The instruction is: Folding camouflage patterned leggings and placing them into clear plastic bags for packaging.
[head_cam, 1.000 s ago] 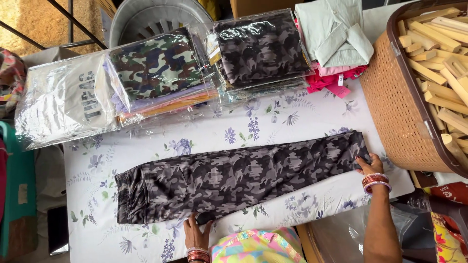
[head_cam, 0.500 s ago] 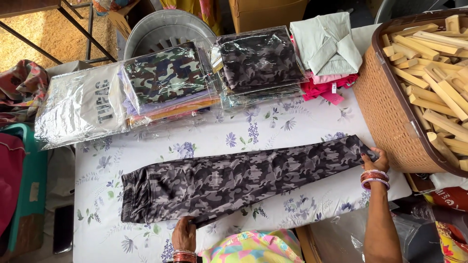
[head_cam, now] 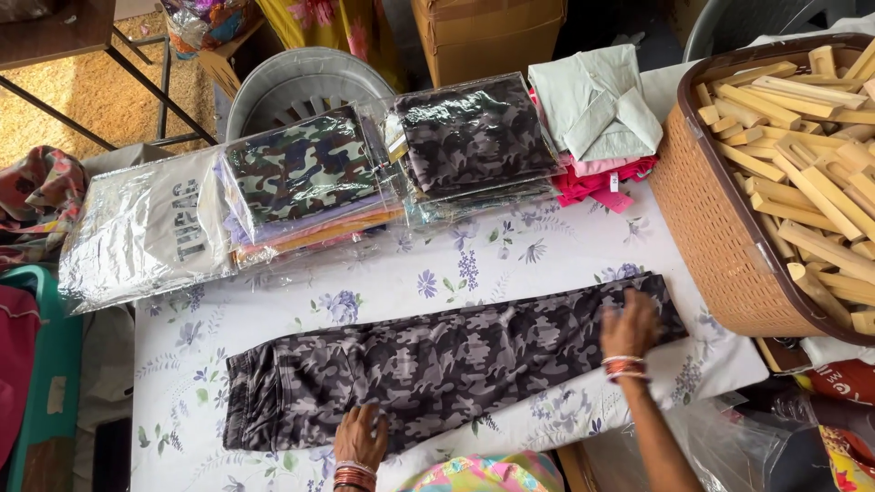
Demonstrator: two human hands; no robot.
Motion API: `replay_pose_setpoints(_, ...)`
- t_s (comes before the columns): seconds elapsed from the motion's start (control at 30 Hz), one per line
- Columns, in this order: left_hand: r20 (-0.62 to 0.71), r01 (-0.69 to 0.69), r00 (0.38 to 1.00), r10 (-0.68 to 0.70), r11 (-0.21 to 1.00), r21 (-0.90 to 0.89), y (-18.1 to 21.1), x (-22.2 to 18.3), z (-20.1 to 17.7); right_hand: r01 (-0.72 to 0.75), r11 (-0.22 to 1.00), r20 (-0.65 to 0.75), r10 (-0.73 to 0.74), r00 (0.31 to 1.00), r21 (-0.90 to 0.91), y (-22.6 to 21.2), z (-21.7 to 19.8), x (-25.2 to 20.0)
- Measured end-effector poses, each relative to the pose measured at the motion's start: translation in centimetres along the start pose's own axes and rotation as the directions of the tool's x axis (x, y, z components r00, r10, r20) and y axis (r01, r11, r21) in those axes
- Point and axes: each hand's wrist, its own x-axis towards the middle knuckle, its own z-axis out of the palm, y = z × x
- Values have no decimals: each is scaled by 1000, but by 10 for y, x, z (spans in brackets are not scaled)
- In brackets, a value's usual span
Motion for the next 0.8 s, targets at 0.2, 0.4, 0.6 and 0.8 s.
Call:
replay_pose_setpoints(0.2, -488, -438, 752, 443, 889, 133, 52, 50, 49, 744, 482, 273, -876, 397, 462, -126, 26, -173)
replay_pose_setpoints(0.4, 92, -271, 962, 256, 926, 263, 93, 17, -22, 788, 559, 806, -575, 142, 260, -116, -6, -83)
replay_pose_setpoints(0.6, -207, -400, 863, 461, 873, 279, 65, 52, 27, 389, 873, 524, -192, 830, -295, 45, 65, 52)
replay_pose_setpoints(0.8, -376, -407, 788, 488, 870, 276, 60, 45, 32, 342, 939, 330, -337, 882, 45, 59, 62, 66)
